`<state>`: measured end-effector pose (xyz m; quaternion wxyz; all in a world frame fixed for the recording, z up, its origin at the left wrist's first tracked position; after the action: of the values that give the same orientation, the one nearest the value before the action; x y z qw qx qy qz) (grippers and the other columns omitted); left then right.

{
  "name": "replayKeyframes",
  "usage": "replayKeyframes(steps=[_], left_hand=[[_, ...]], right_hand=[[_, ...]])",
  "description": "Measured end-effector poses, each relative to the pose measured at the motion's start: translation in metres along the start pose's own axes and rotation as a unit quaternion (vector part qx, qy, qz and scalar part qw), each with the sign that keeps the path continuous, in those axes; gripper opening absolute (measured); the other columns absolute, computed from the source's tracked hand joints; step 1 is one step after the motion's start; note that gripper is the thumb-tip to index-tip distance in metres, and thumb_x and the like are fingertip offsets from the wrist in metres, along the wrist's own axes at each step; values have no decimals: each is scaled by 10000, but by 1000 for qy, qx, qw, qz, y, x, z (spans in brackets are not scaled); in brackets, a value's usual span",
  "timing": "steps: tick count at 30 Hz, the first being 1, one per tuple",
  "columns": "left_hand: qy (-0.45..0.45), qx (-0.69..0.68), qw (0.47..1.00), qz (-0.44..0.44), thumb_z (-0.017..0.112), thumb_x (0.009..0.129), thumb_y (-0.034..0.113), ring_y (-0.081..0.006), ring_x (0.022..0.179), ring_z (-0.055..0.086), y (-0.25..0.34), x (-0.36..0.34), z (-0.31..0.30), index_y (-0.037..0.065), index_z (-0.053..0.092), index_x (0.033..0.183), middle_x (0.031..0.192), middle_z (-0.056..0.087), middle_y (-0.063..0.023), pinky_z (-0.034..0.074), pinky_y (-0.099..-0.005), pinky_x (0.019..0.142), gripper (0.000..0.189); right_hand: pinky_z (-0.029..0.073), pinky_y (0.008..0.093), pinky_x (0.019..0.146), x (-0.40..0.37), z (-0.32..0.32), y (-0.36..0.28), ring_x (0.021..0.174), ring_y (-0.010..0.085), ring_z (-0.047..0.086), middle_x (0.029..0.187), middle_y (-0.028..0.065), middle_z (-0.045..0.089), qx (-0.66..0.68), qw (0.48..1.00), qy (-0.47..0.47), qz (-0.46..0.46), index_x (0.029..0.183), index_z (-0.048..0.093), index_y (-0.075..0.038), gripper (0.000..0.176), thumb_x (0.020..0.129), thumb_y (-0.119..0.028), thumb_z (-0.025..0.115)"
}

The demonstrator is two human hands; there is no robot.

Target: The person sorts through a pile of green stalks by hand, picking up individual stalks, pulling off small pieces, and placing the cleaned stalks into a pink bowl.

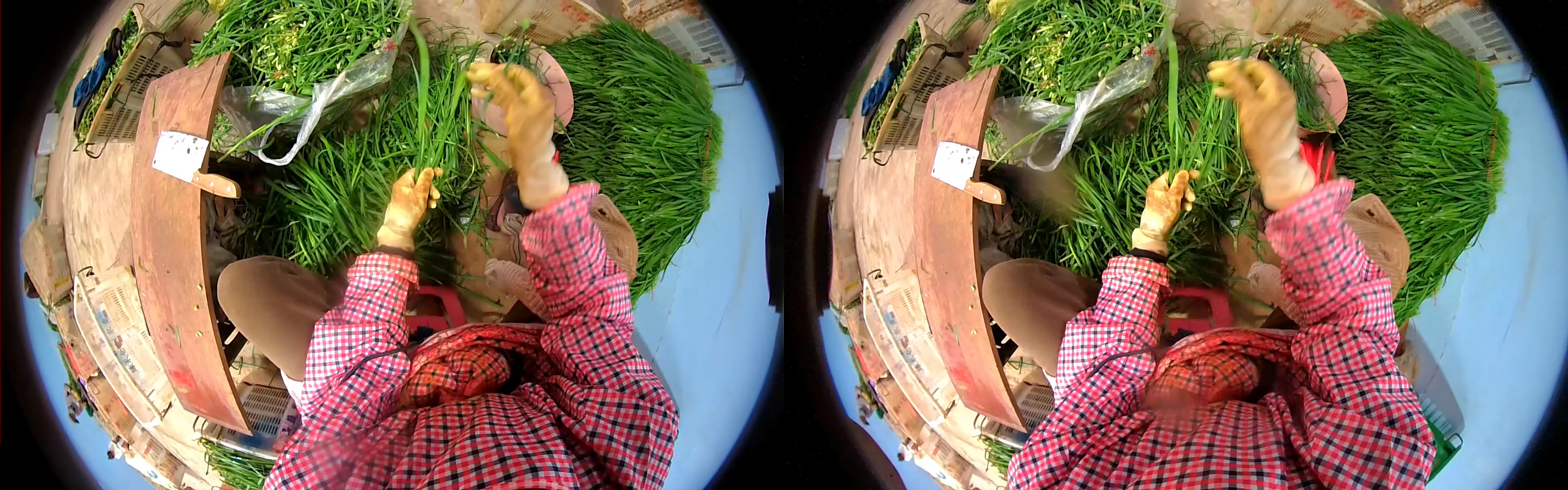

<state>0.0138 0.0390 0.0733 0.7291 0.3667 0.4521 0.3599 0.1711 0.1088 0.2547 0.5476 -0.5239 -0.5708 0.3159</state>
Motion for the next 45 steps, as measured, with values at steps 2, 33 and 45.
replayKeyframes(steps=[2,33,45], left_hand=[[-8,57,998,4,494,920,335,-73,524,459,11,-7,4,53,616,1008,628,530,13,376,-210,495,320],[33,419,895,150,465,891,53,-103,604,505,-30,2,-2,15,557,1110,904,656,-45,425,-224,552,241],[59,574,813,81,434,886,175,-285,723,612,-40,-5,-24,97,600,1050,885,639,-117,482,-357,646,246]], right_hand=[[557,293,694,21,-19,43,806,255,642,980,196,612,243,953,51,175,1002,523,71,242,899,-147,528],[360,222,443,-17,10,134,510,93,503,647,-4,605,81,939,-84,323,923,650,-59,206,876,-243,569],[489,354,585,-18,-51,83,691,238,627,789,98,641,-672,686,-273,-59,818,637,-95,114,792,-139,536]])
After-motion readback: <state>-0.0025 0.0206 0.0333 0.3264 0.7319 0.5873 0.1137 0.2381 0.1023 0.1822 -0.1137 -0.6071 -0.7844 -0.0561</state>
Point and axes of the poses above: each hand's wrist, its own x-axis towards the middle knuckle, its own z-axis out of the palm, y = z × x, the point moved 4 cm from there along x, towards the middle knuckle
